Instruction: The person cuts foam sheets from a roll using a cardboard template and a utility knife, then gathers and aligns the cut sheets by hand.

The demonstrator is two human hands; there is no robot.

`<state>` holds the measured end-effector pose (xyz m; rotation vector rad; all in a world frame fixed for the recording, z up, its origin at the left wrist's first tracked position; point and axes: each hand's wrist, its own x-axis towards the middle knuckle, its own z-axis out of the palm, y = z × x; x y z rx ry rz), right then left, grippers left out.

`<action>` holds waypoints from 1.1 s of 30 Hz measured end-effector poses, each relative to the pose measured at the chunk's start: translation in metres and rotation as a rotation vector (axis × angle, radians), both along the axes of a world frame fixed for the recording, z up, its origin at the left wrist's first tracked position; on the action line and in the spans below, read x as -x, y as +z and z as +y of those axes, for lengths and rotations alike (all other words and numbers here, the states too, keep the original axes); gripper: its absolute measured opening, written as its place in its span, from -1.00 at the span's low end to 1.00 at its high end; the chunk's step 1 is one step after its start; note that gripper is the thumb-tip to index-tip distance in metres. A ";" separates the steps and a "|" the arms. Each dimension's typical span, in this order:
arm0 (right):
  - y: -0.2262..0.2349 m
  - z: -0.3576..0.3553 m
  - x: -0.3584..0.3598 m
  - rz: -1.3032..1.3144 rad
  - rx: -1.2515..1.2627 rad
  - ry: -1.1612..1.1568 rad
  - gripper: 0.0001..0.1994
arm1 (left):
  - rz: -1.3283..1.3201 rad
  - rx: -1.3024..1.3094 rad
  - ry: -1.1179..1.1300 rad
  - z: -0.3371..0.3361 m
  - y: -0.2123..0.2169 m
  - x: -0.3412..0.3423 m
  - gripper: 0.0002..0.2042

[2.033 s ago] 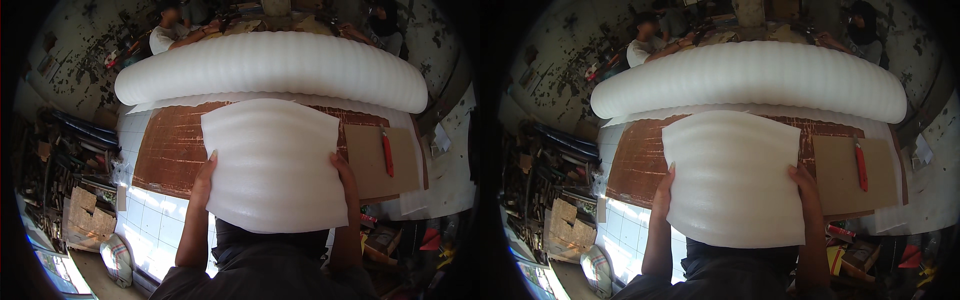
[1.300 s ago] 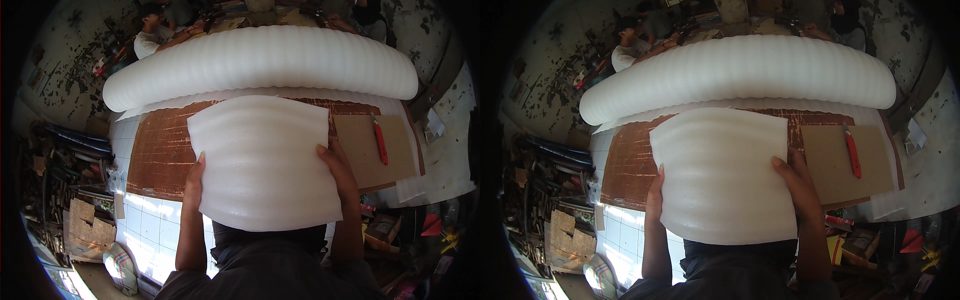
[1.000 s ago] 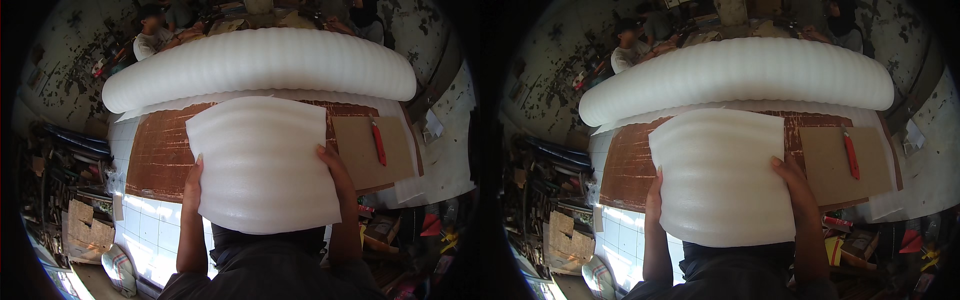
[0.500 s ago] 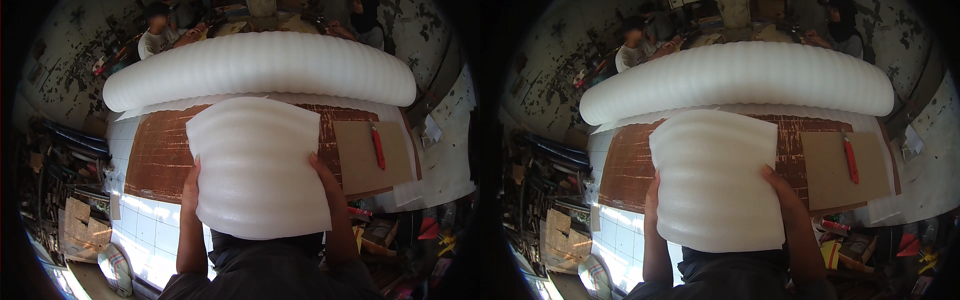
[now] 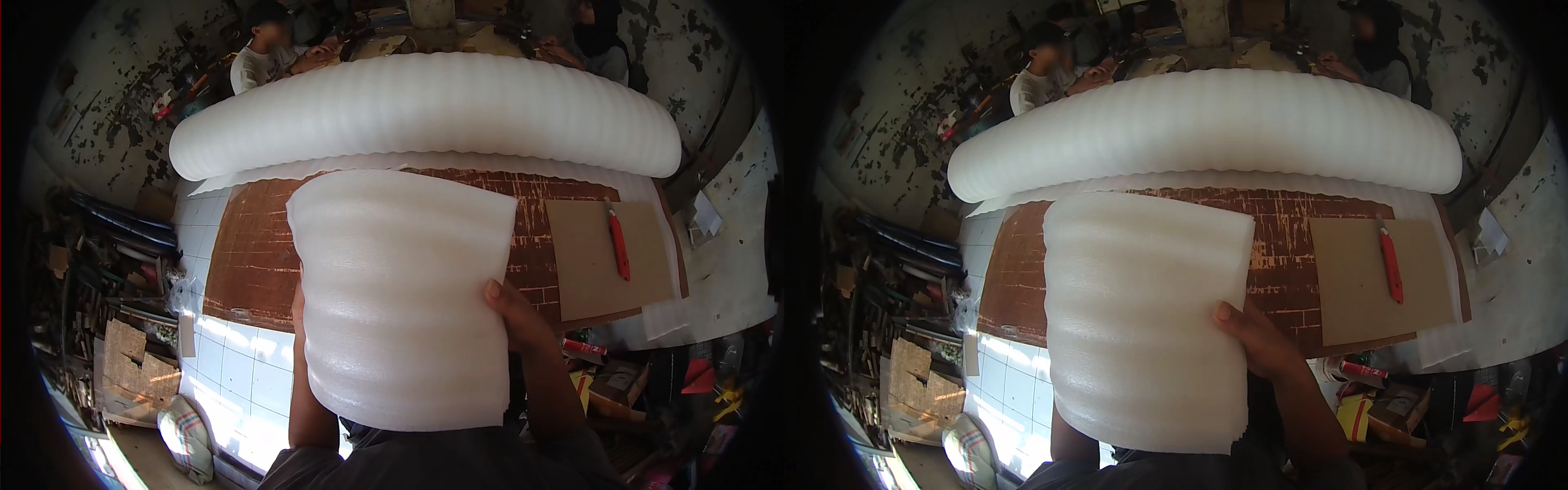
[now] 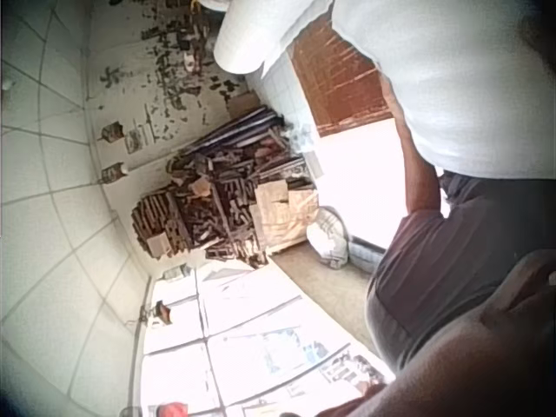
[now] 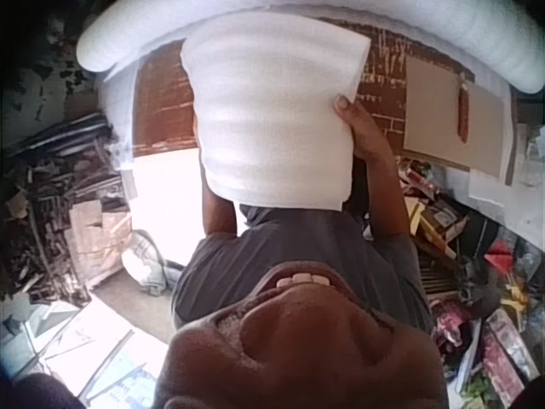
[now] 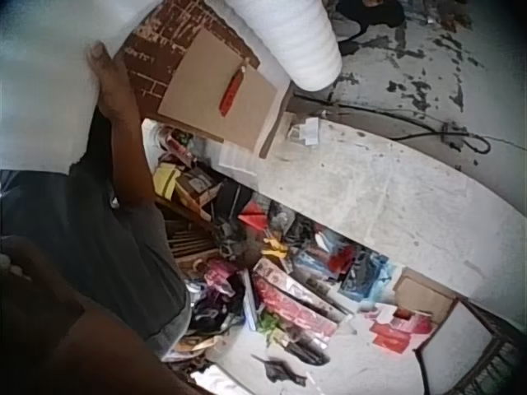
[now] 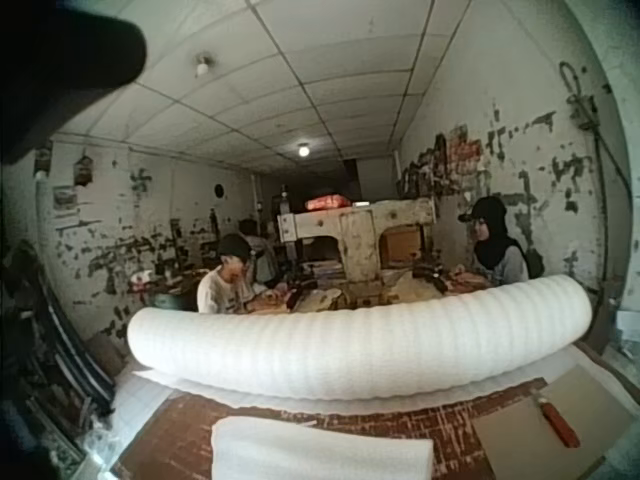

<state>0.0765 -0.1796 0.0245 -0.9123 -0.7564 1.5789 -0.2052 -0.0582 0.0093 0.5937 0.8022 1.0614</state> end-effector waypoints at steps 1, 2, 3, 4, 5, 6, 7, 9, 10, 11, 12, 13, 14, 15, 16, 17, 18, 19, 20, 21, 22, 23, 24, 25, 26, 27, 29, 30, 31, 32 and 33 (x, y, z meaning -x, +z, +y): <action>0.002 0.000 0.001 -0.030 -0.002 -0.011 0.03 | -0.009 -0.005 0.005 0.000 0.000 0.000 -0.33; 0.003 -0.001 0.002 -0.061 -0.005 -0.022 0.06 | -0.019 -0.012 0.009 -0.001 0.000 0.000 -0.33; 0.004 -0.001 0.003 -0.061 -0.005 -0.021 0.06 | -0.025 -0.017 0.007 -0.001 0.000 -0.001 -0.33; 0.004 -0.002 0.004 -0.096 -0.020 -0.023 0.08 | -0.028 -0.026 0.015 -0.003 0.002 0.000 -0.33; 0.004 -0.002 0.004 -0.131 -0.035 -0.024 0.09 | -0.031 -0.033 0.016 -0.004 0.002 0.000 -0.33; 0.005 -0.002 0.005 -0.130 -0.036 -0.020 0.09 | -0.036 -0.041 0.022 -0.005 0.003 0.000 -0.33; 0.006 -0.004 0.005 -0.162 -0.032 -0.027 0.09 | -0.042 -0.049 0.024 -0.006 0.003 0.000 -0.33; 0.009 -0.006 0.004 -0.195 -0.030 -0.030 0.09 | -0.046 -0.072 0.031 -0.007 0.005 -0.001 -0.33; 0.012 -0.007 0.002 -0.204 -0.020 -0.047 0.09 | -0.051 -0.082 0.029 -0.006 0.005 -0.003 -0.33; 0.013 -0.008 -0.001 -0.213 -0.011 -0.064 0.09 | -0.058 -0.090 0.029 -0.005 0.005 -0.006 -0.33; 0.012 -0.010 -0.002 -0.218 -0.012 -0.069 0.09 | -0.062 -0.098 0.029 -0.005 0.004 -0.005 -0.33; 0.009 -0.010 -0.004 -0.249 -0.017 -0.080 0.11 | -0.059 -0.110 0.031 -0.005 0.005 -0.005 -0.33; 0.005 -0.010 -0.006 -0.280 -0.023 -0.093 0.13 | -0.058 -0.122 0.035 -0.006 0.005 -0.005 -0.33; 0.002 -0.009 -0.008 -0.283 -0.033 -0.093 0.13 | -0.060 -0.134 0.042 -0.005 0.006 -0.004 -0.33; -0.001 -0.011 -0.009 -0.291 -0.035 -0.097 0.15 | -0.063 -0.145 0.045 -0.007 0.007 -0.003 -0.33; 0.000 -0.012 -0.009 -0.299 -0.038 -0.102 0.17 | -0.061 -0.151 0.046 -0.008 0.008 -0.003 -0.33; 0.001 -0.013 -0.010 -0.300 -0.044 -0.104 0.17 | -0.064 -0.162 0.047 -0.008 0.009 -0.003 -0.33; 0.004 -0.014 -0.012 -0.305 -0.036 -0.093 0.18 | -0.061 -0.171 0.049 -0.006 0.010 -0.004 -0.33; 0.006 -0.014 -0.013 -0.310 -0.029 -0.081 0.19 | -0.056 -0.179 0.052 -0.007 0.012 -0.003 -0.33; 0.003 -0.015 -0.012 -0.310 -0.034 -0.082 0.19 | -0.058 -0.190 0.065 -0.009 0.013 -0.002 -0.33; -0.001 -0.017 -0.013 -0.317 -0.076 -0.137 0.10 | -0.054 -0.198 0.060 -0.010 0.014 -0.002 -0.33; -0.001 -0.018 -0.013 -0.324 -0.119 -0.191 0.01 | -0.056 -0.204 0.059 -0.010 0.015 -0.003 -0.33; 0.002 -0.023 -0.015 -0.329 -0.125 -0.202 0.01 | -0.055 -0.212 0.054 -0.010 0.016 -0.005 -0.33; 0.003 -0.026 -0.017 -0.328 -0.129 -0.207 0.01 | -0.050 -0.218 0.059 -0.012 0.016 -0.004 -0.33; 0.003 -0.028 -0.019 -0.325 -0.130 -0.224 0.00 | -0.048 -0.223 0.064 -0.012 0.017 -0.003 -0.33; 0.003 -0.030 -0.022 -0.315 -0.125 -0.244 -0.01 | -0.044 -0.231 0.069 -0.012 0.018 -0.003 -0.33; 0.001 -0.033 -0.027 -0.304 -0.125 -0.287 -0.02 | -0.038 -0.245 0.078 -0.013 0.018 -0.001 -0.33; -0.001 -0.035 -0.030 -0.291 -0.124 -0.307 -0.03 | -0.029 -0.256 0.080 -0.015 0.019 -0.001 -0.33; -0.003 -0.036 -0.033 -0.281 -0.118 -0.326 -0.04 | -0.027 -0.261 0.084 -0.015 0.019 0.001 -0.33; -0.005 -0.036 -0.037 -0.275 -0.116 -0.345 -0.05 | -0.016 -0.268 0.089 -0.015 0.020 0.001 -0.33; -0.007 -0.036 -0.040 -0.268 -0.110 -0.360 -0.05 | -0.002 -0.273 0.091 -0.015 0.021 0.001 -0.33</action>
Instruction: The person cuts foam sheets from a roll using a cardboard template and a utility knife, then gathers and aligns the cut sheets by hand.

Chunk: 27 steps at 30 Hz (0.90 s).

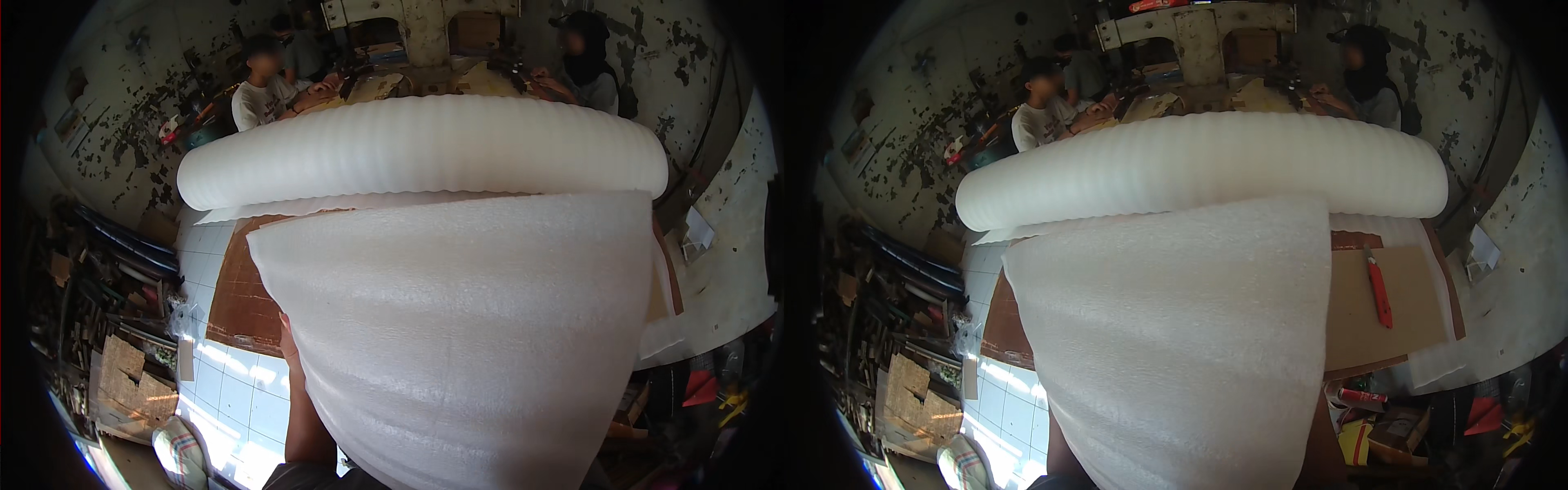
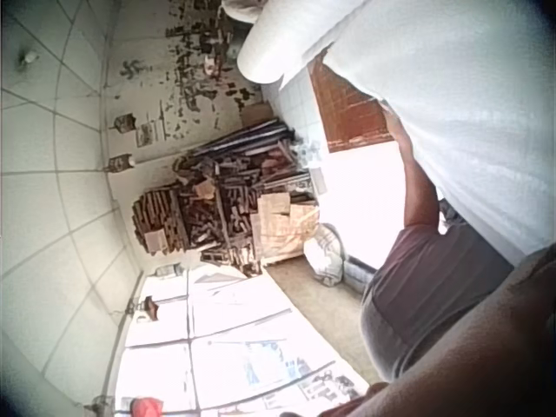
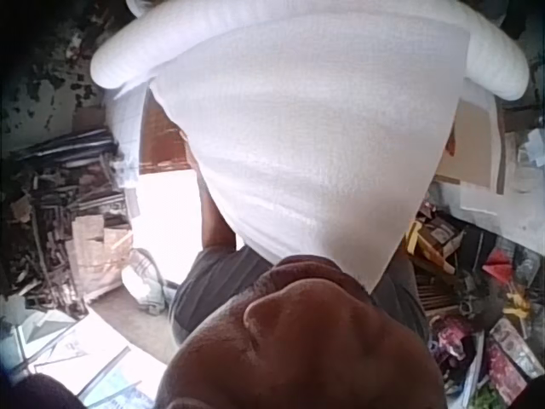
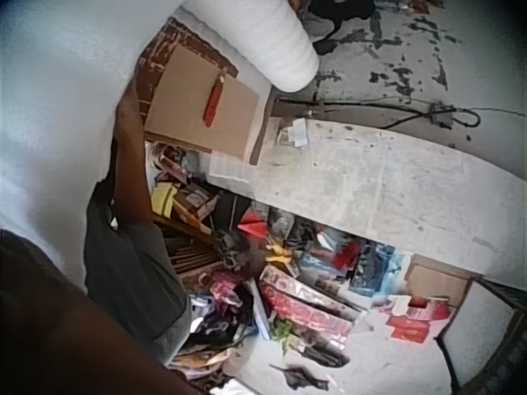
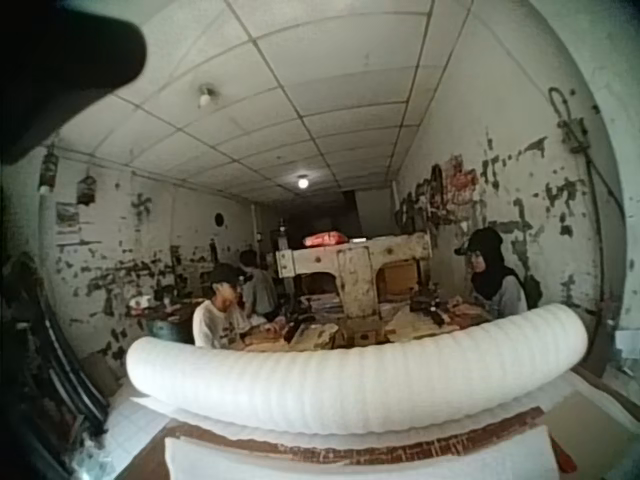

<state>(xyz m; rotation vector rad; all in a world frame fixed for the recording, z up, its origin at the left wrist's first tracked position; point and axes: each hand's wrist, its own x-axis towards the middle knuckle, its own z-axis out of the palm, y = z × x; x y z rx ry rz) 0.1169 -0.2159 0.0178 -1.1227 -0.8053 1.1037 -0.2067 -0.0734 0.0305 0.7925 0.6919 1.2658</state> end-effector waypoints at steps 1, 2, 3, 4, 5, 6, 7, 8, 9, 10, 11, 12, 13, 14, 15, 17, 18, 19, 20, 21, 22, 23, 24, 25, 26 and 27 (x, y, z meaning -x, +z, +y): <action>-0.001 0.000 -0.003 0.010 -0.001 -0.019 -0.06 | 0.011 -0.010 0.004 0.000 0.001 0.000 -0.33; -0.002 0.001 -0.006 0.015 -0.001 -0.032 -0.07 | 0.023 -0.020 0.009 0.000 0.002 0.000 -0.33; -0.003 0.001 -0.008 0.022 -0.002 -0.046 -0.07 | 0.046 -0.023 0.019 0.001 0.003 0.001 -0.33; -0.004 0.001 -0.011 0.027 0.002 -0.055 -0.08 | 0.071 -0.032 0.031 0.001 0.003 0.001 -0.33; -0.005 0.003 -0.013 0.040 0.002 -0.068 -0.09 | 0.124 -0.030 0.048 0.003 0.005 0.002 -0.34; -0.007 0.004 -0.017 0.048 0.001 -0.081 -0.09 | 0.176 -0.027 0.064 0.005 0.007 0.003 -0.34; -0.008 0.006 -0.019 0.056 0.000 -0.088 -0.10 | 0.280 -0.021 0.103 0.006 0.009 0.004 -0.34; -0.010 0.007 -0.021 0.059 -0.001 -0.097 -0.11 | 0.280 -0.020 0.105 0.006 0.012 0.004 -0.34; -0.011 0.009 -0.025 0.063 -0.003 -0.105 -0.11 | 0.345 -0.023 0.103 0.006 0.017 0.002 -0.37; -0.013 0.011 -0.028 0.062 -0.004 -0.116 -0.12 | 0.409 -0.027 0.101 0.008 0.020 0.000 -0.39; -0.013 0.012 -0.031 0.058 -0.005 -0.129 -0.13 | 0.408 -0.025 0.098 0.011 0.022 -0.001 -0.39; -0.014 0.013 -0.035 0.052 -0.002 -0.141 -0.13 | 0.448 -0.076 0.071 0.014 0.023 -0.003 -0.42; -0.012 0.015 -0.035 0.046 0.007 -0.139 -0.14 | 0.492 -0.127 0.054 0.014 0.024 -0.002 -0.46; -0.009 0.017 -0.035 0.049 0.024 -0.138 -0.14 | 0.495 -0.126 0.059 0.015 0.023 0.000 -0.46; -0.006 0.017 -0.035 0.031 0.053 -0.135 -0.16 | 0.503 -0.115 0.041 0.018 0.019 0.002 -0.47; 0.000 0.019 -0.034 -0.008 0.112 -0.129 -0.20 | 0.513 -0.104 0.029 0.021 0.013 0.004 -0.47; 0.000 0.020 -0.032 -0.025 0.144 -0.125 -0.21 | 0.530 -0.065 0.019 0.023 0.009 0.005 -0.45; -0.001 0.022 -0.032 0.049 0.122 -0.101 -0.21 | 0.541 -0.030 0.003 0.025 0.006 0.004 -0.43; -0.002 0.022 -0.031 0.123 0.099 -0.076 -0.22 | 0.540 -0.031 0.001 0.027 0.002 0.003 -0.43; -0.003 0.022 -0.031 0.122 0.099 -0.076 -0.22 | 0.516 -0.020 -0.010 0.029 -0.002 0.001 -0.40; -0.004 0.021 -0.031 0.202 0.070 -0.064 -0.22 | 0.492 -0.009 -0.022 0.030 -0.006 0.000 -0.37; -0.005 0.020 -0.031 0.282 0.041 -0.051 -0.22 | 0.491 -0.009 -0.022 0.032 -0.007 0.000 -0.37; -0.005 0.020 -0.030 0.281 0.041 -0.050 -0.22 | 0.505 0.001 -0.042 0.033 -0.009 0.000 -0.35; -0.004 0.019 -0.029 0.295 0.022 -0.047 -0.21 | 0.522 0.012 -0.059 0.033 -0.009 0.001 -0.33; -0.004 0.019 -0.028 0.309 0.003 -0.044 -0.21 | 0.523 0.014 -0.056 0.032 -0.008 0.001 -0.33; -0.004 0.019 -0.028 0.310 0.005 -0.041 -0.21 | 0.502 0.003 -0.064 0.030 -0.006 -0.001 -0.33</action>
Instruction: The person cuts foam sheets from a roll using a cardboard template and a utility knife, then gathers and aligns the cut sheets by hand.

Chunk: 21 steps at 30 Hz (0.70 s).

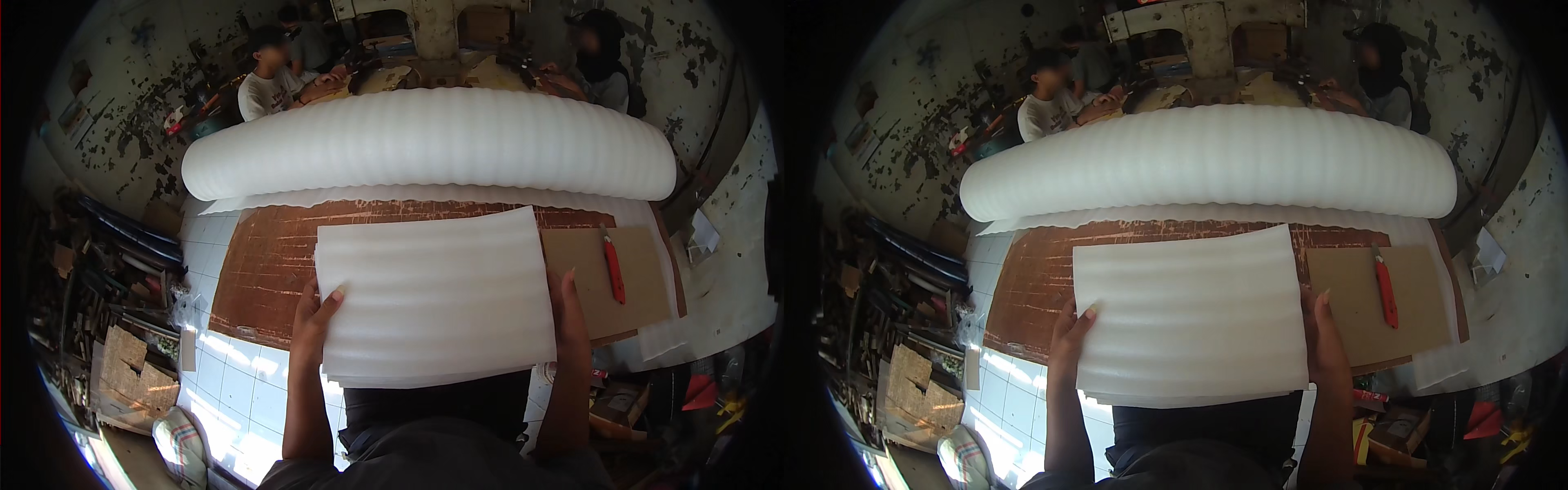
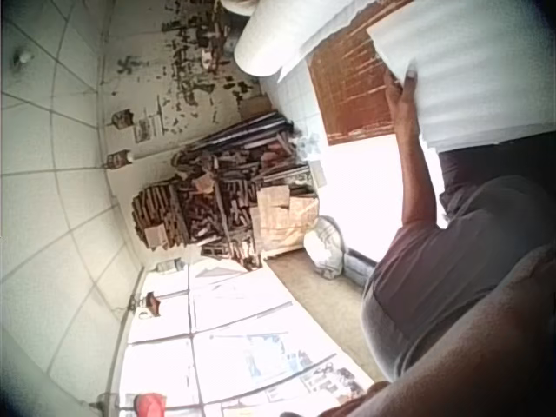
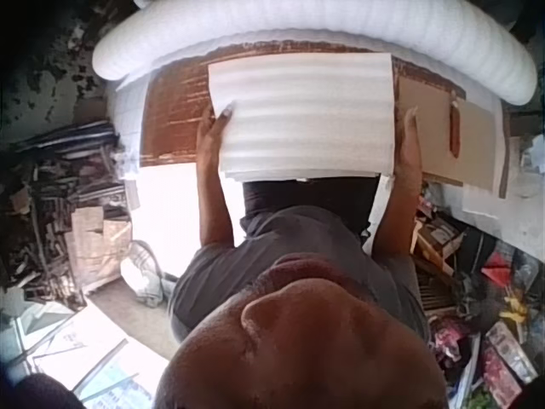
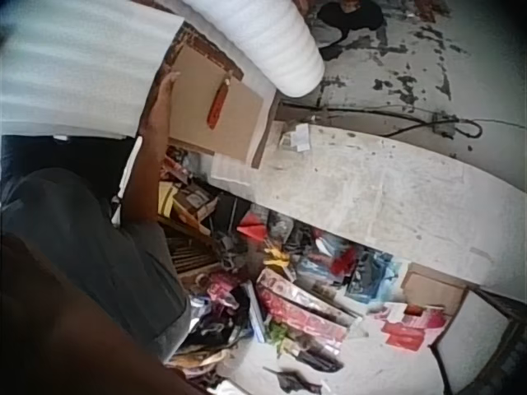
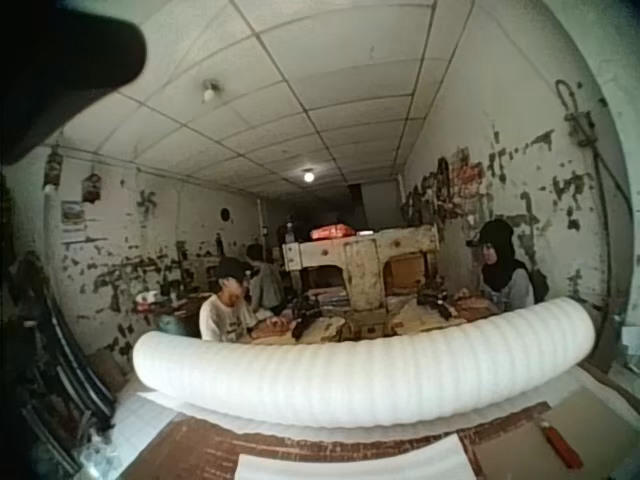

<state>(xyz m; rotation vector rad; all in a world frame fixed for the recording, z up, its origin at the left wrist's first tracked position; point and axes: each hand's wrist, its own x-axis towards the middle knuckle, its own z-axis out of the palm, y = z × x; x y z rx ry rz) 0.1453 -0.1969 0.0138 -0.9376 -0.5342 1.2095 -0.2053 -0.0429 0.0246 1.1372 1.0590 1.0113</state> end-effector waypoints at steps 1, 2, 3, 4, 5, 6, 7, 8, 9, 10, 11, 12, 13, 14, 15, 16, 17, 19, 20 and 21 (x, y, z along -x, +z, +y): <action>0.000 0.000 -0.001 -0.047 -0.014 0.007 -0.21 | -0.023 -0.008 -0.012 0.000 0.002 -0.001 -0.33; 0.000 0.000 -0.002 -0.094 -0.028 0.014 -0.20 | -0.022 -0.008 -0.011 0.000 0.002 -0.001 -0.33; -0.001 0.000 -0.001 -0.094 -0.027 0.015 -0.20 | -0.046 0.021 -0.056 0.000 0.003 -0.001 -0.32; -0.002 0.000 -0.001 -0.127 0.005 -0.007 -0.21 | -0.068 0.049 -0.099 0.000 0.003 0.000 -0.30; -0.003 0.000 -0.001 -0.160 0.036 -0.030 -0.21 | -0.068 0.047 -0.096 0.000 0.003 0.000 -0.30; -0.004 0.001 -0.002 -0.160 0.035 -0.027 -0.21 | -0.052 0.012 -0.117 -0.001 0.002 -0.001 -0.29; -0.007 0.001 -0.005 -0.228 0.105 -0.031 -0.23 | -0.038 -0.023 -0.140 0.000 0.001 -0.002 -0.28; -0.008 0.001 -0.007 -0.296 0.175 -0.035 -0.23 | -0.039 -0.023 -0.141 -0.001 0.003 -0.003 -0.28; -0.008 0.002 -0.006 -0.297 0.175 -0.037 -0.23 | -0.012 -0.010 -0.153 -0.003 0.007 -0.003 -0.26; -0.008 0.004 -0.004 -0.338 0.134 -0.039 -0.24 | 0.017 0.002 -0.162 -0.004 0.010 -0.003 -0.25; -0.007 0.005 -0.002 -0.378 0.093 -0.042 -0.24 | 0.017 0.001 -0.161 -0.004 0.010 -0.003 -0.25; -0.005 0.007 0.000 -0.378 0.092 -0.041 -0.24 | 0.005 0.021 -0.154 -0.005 0.009 -0.003 -0.24; -0.001 0.007 0.001 -0.384 0.095 -0.037 -0.22 | -0.007 0.041 -0.147 -0.006 0.009 -0.004 -0.23; 0.002 0.007 0.003 -0.390 0.098 -0.032 -0.21 | -0.007 0.041 -0.146 -0.007 0.010 -0.004 -0.23; 0.004 0.008 0.005 -0.390 0.097 -0.032 -0.21 | -0.005 0.062 -0.143 -0.008 0.012 -0.004 -0.22; 0.006 0.007 0.008 -0.363 0.109 -0.031 -0.20 | -0.002 0.083 -0.140 -0.008 0.013 -0.004 -0.21; 0.006 0.007 0.009 -0.335 0.121 -0.030 -0.19 | -0.001 0.082 -0.140 -0.008 0.012 -0.003 -0.21; 0.004 0.008 0.008 -0.332 0.122 -0.031 -0.19 | -0.017 0.119 -0.143 -0.005 0.007 -0.002 -0.21; 0.003 0.008 0.008 -0.328 0.124 -0.034 -0.19 | -0.017 0.120 -0.144 -0.005 0.008 -0.003 -0.21; 0.002 0.008 0.007 -0.329 0.125 -0.035 -0.19 | -0.006 0.116 -0.137 -0.006 0.010 -0.005 -0.20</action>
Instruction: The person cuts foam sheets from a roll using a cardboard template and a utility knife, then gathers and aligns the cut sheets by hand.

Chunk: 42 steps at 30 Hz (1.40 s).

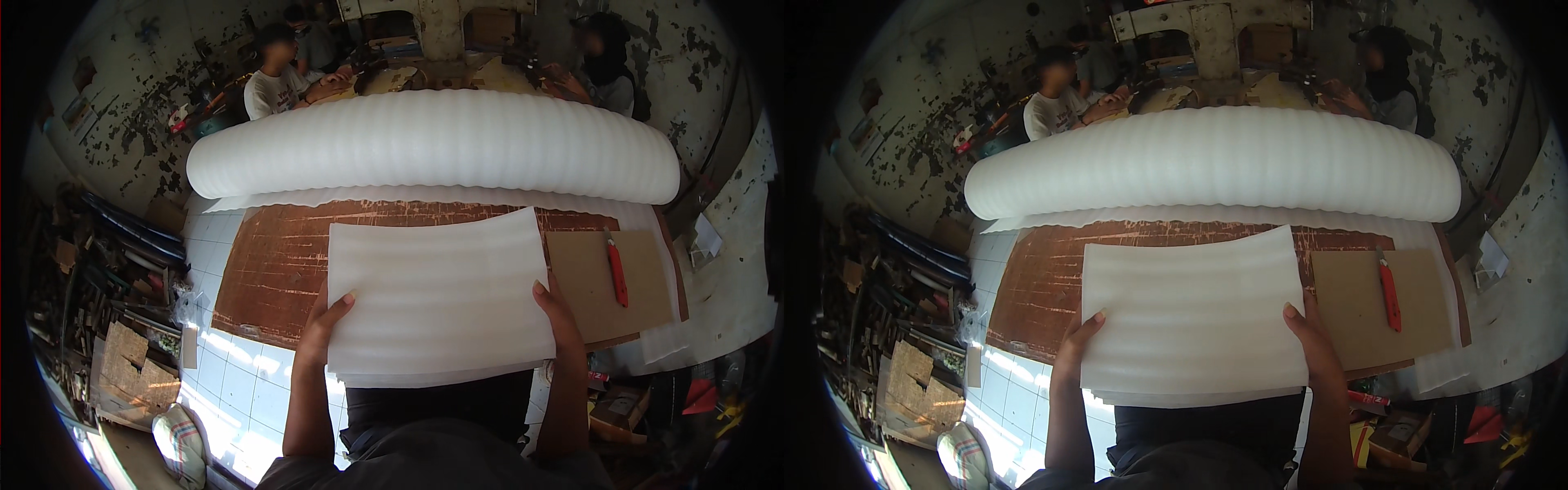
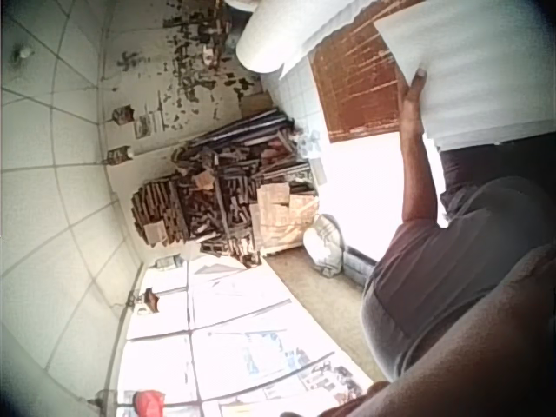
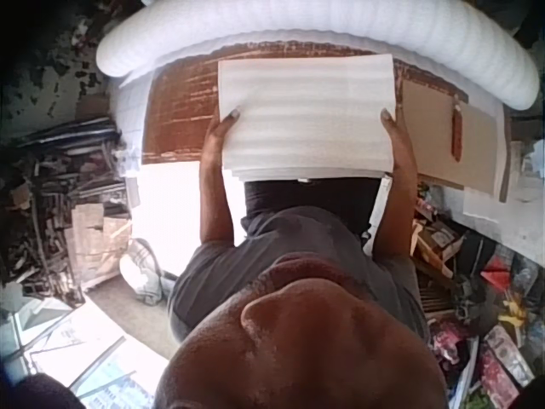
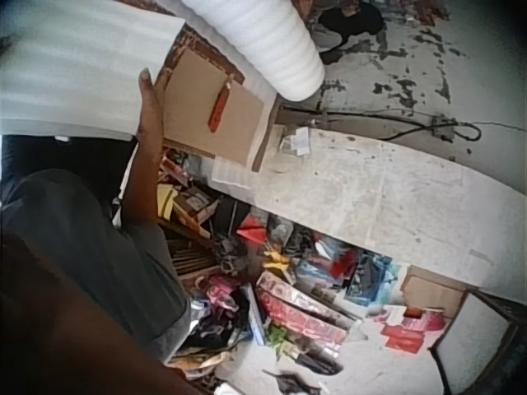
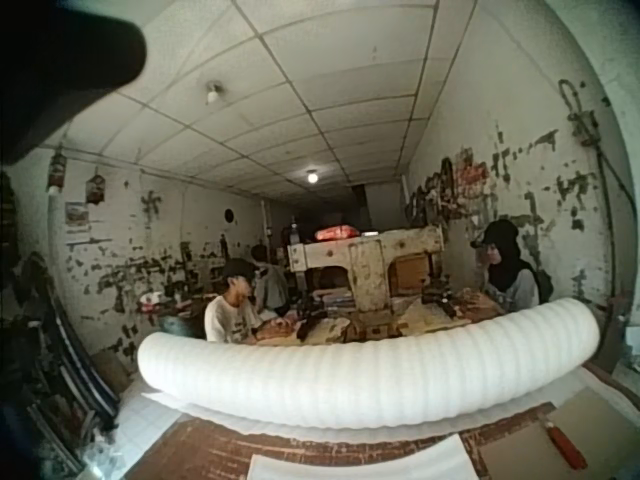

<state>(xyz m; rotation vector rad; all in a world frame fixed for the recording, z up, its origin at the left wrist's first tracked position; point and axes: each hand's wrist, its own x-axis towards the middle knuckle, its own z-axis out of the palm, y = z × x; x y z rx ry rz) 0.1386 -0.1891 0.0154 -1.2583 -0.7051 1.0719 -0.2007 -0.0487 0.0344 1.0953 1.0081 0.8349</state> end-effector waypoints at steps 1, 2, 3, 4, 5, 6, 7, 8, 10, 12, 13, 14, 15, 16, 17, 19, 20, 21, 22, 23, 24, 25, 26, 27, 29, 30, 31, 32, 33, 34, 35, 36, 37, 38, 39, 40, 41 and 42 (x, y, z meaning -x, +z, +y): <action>-0.002 0.000 -0.001 0.019 -0.001 0.002 -0.20 | 0.012 -0.004 0.008 0.000 0.001 0.000 -0.19; -0.004 0.000 -0.001 0.038 -0.003 0.003 -0.20 | 0.013 -0.004 0.008 0.000 0.000 0.000 -0.19; -0.006 0.001 -0.001 0.038 -0.003 0.003 -0.20 | 0.026 -0.017 0.025 0.001 -0.003 0.001 -0.18; -0.008 0.002 -0.001 0.042 -0.014 0.002 -0.21 | 0.039 -0.030 0.042 0.002 -0.006 0.001 -0.16; -0.009 0.002 -0.001 0.046 -0.024 0.001 -0.22 | 0.040 -0.030 0.042 0.003 -0.008 0.002 -0.16; -0.008 0.002 -0.001 0.046 -0.025 0.002 -0.22 | 0.037 -0.039 0.048 0.004 -0.011 0.003 -0.17; -0.007 0.003 -0.001 0.053 -0.024 -0.004 -0.23 | 0.033 -0.047 0.052 0.005 -0.013 0.003 -0.17; -0.007 0.003 0.000 0.060 -0.023 -0.010 -0.25 | 0.033 -0.046 0.051 0.005 -0.014 0.003 -0.17; -0.006 0.003 0.000 0.066 -0.024 -0.012 -0.26 | 0.103 -0.015 0.081 0.005 -0.013 0.003 -0.20; -0.008 0.003 -0.001 0.073 -0.026 -0.013 -0.27 | 0.088 -0.031 0.086 0.005 -0.012 0.001 -0.21; -0.011 0.004 -0.002 0.089 -0.016 -0.013 -0.27 | 0.072 -0.045 0.089 0.005 -0.011 0.000 -0.21; -0.013 0.005 -0.004 0.105 -0.006 -0.014 -0.28 | 0.072 -0.046 0.089 0.006 -0.010 0.000 -0.21; -0.014 0.006 -0.004 0.104 -0.008 -0.016 -0.28 | 0.064 -0.028 0.069 0.006 -0.009 -0.001 -0.24; -0.014 0.006 -0.004 0.098 -0.007 -0.022 -0.28 | 0.057 -0.009 0.052 0.006 -0.009 -0.001 -0.26; -0.015 0.006 -0.004 0.091 -0.007 -0.028 -0.29 | 0.057 -0.010 0.052 0.007 -0.009 -0.001 -0.26; -0.020 0.007 -0.006 0.087 -0.009 -0.032 -0.30 | 0.080 -0.061 0.080 0.008 -0.011 -0.002 -0.20; -0.020 0.006 -0.007 0.083 -0.011 -0.036 -0.30 | 0.080 -0.062 0.077 0.007 -0.009 -0.003 -0.20; -0.018 0.005 -0.006 0.082 -0.012 -0.039 -0.30 | 0.086 -0.064 0.078 0.006 -0.005 -0.005 -0.21; -0.015 0.005 -0.003 0.094 -0.023 -0.036 -0.30 | 0.095 -0.061 0.086 0.005 -0.004 -0.004 -0.21; -0.012 0.005 0.000 0.106 -0.035 -0.033 -0.31 | 0.098 -0.059 0.088 0.005 -0.006 -0.003 -0.21; -0.011 0.005 0.002 0.108 -0.033 -0.031 -0.31 | 0.089 -0.056 0.088 0.006 -0.011 -0.002 -0.22; -0.007 0.003 0.004 0.114 -0.054 -0.033 -0.31 | 0.076 -0.057 0.083 0.006 -0.012 -0.002 -0.22; -0.005 0.001 0.005 0.121 -0.076 -0.036 -0.31 | 0.075 -0.058 0.081 0.005 -0.011 -0.001 -0.22; -0.002 -0.002 0.007 0.121 -0.076 -0.038 -0.31 | 0.075 -0.027 0.059 0.003 -0.008 0.000 -0.23; 0.003 -0.004 0.009 0.142 -0.070 -0.054 -0.31 | 0.074 -0.002 0.037 0.002 -0.006 0.000 -0.25; -0.001 -0.005 0.007 0.142 -0.070 -0.054 -0.31 | 0.068 -0.007 0.035 0.000 -0.007 0.000 -0.25; -0.007 -0.002 0.003 0.155 -0.057 -0.049 -0.32 | 0.062 -0.014 0.033 0.000 -0.007 0.000 -0.25; -0.011 -0.002 0.000 0.169 -0.042 -0.043 -0.33 | 0.061 -0.014 0.032 0.000 -0.006 0.000 -0.25; -0.012 -0.004 -0.002 0.169 -0.039 -0.042 -0.33 | 0.066 -0.041 0.017 -0.001 -0.004 -0.001 -0.24; -0.010 -0.004 -0.005 0.128 -0.016 -0.040 -0.35 | 0.071 -0.069 0.007 -0.001 -0.003 -0.001 -0.24; -0.009 -0.003 -0.006 0.088 0.009 -0.036 -0.36 | 0.070 -0.066 0.014 0.004 -0.006 0.001 -0.24; -0.009 -0.001 -0.005 0.088 0.016 -0.027 -0.36 | 0.013 -0.125 -0.018 0.013 -0.011 0.008 -0.22; -0.010 0.002 -0.004 0.075 0.001 -0.067 -0.37 | -0.044 -0.179 -0.043 0.021 -0.015 0.014 -0.20; -0.010 0.005 -0.002 0.067 -0.008 -0.099 -0.38 | -0.110 -0.223 0.019 0.030 -0.007 0.020 -0.18; -0.006 0.004 0.001 0.073 0.016 -0.072 -0.38 | -0.171 -0.261 0.086 0.042 0.002 0.025 -0.15; 0.004 0.002 0.001 0.057 -0.032 -0.085 -0.38 | -0.307 -0.361 0.089 0.054 0.014 0.025 -0.12; 0.008 0.001 0.001 0.043 -0.083 -0.099 -0.38 | -0.440 -0.467 0.091 0.066 0.027 0.024 -0.08; 0.000 0.003 -0.006 -0.004 -0.050 -0.110 -0.39 | -0.708 -0.379 0.038 0.075 0.038 0.017 -0.05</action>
